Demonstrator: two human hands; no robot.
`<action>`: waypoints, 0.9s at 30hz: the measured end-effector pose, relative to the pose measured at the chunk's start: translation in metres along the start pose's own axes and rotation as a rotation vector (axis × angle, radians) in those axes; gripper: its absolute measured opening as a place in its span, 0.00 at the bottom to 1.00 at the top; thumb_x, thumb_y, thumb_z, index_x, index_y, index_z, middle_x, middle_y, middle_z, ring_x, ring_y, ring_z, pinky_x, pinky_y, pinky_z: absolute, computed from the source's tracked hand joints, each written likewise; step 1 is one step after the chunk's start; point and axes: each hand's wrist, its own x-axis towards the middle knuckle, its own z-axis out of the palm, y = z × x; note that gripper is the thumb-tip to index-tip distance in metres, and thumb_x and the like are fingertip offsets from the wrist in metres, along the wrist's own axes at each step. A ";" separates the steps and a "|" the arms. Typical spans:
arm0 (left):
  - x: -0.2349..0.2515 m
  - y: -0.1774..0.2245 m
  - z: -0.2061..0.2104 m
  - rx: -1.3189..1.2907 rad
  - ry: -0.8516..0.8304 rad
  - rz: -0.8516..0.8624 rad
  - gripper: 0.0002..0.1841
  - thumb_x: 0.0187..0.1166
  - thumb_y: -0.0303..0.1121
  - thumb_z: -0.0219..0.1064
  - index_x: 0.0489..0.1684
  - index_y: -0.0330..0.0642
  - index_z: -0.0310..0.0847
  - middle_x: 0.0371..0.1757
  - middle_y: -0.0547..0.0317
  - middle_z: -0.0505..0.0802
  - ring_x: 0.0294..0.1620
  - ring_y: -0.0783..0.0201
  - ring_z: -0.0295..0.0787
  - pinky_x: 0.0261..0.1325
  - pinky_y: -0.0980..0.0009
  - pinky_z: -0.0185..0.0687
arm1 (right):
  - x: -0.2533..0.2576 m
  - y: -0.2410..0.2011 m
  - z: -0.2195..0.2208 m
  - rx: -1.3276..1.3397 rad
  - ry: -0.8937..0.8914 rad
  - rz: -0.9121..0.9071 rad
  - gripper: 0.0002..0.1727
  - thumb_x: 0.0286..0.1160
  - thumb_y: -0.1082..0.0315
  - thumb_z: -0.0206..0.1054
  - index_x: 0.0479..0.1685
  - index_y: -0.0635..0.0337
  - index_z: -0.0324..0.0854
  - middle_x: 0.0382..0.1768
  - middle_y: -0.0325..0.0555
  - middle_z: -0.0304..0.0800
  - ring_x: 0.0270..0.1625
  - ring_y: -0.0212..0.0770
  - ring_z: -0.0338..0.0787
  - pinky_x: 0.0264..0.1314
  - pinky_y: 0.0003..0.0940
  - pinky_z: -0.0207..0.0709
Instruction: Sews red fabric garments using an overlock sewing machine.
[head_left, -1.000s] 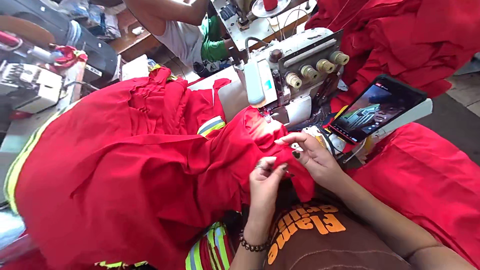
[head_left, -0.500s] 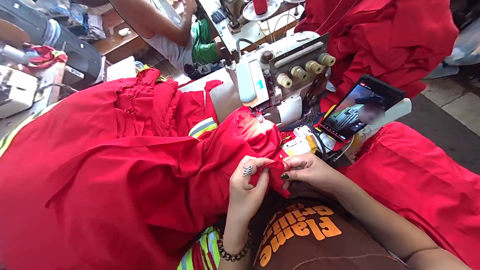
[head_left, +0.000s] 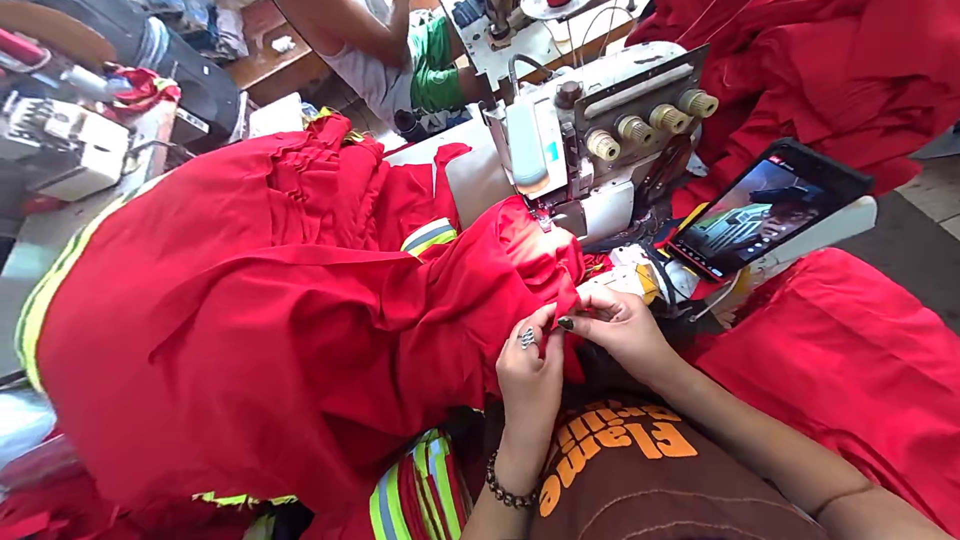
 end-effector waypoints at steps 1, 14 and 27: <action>0.002 0.000 -0.002 -0.021 0.002 -0.026 0.11 0.71 0.19 0.71 0.49 0.30 0.91 0.50 0.51 0.97 0.52 0.70 0.95 0.60 0.75 0.90 | -0.001 0.000 0.001 -0.011 0.012 0.001 0.07 0.68 0.75 0.76 0.41 0.67 0.87 0.42 0.41 0.92 0.45 0.30 0.92 0.53 0.26 0.89; 0.019 0.004 -0.031 -0.548 -0.111 -0.321 0.02 0.73 0.20 0.71 0.35 0.35 0.88 0.33 0.62 0.94 0.33 0.73 0.91 0.41 0.75 0.90 | 0.004 -0.011 -0.015 0.383 0.031 0.379 0.14 0.81 0.76 0.49 0.45 0.62 0.83 0.36 0.42 0.94 0.40 0.33 0.93 0.48 0.33 0.89; 0.060 0.045 -0.093 0.590 -0.984 0.311 0.03 0.66 0.23 0.74 0.27 0.33 0.87 0.25 0.42 0.90 0.29 0.42 0.91 0.34 0.43 0.86 | 0.020 -0.122 -0.043 -0.592 -1.200 -0.293 0.15 0.76 0.66 0.68 0.21 0.63 0.79 0.14 0.40 0.75 0.18 0.32 0.76 0.18 0.29 0.66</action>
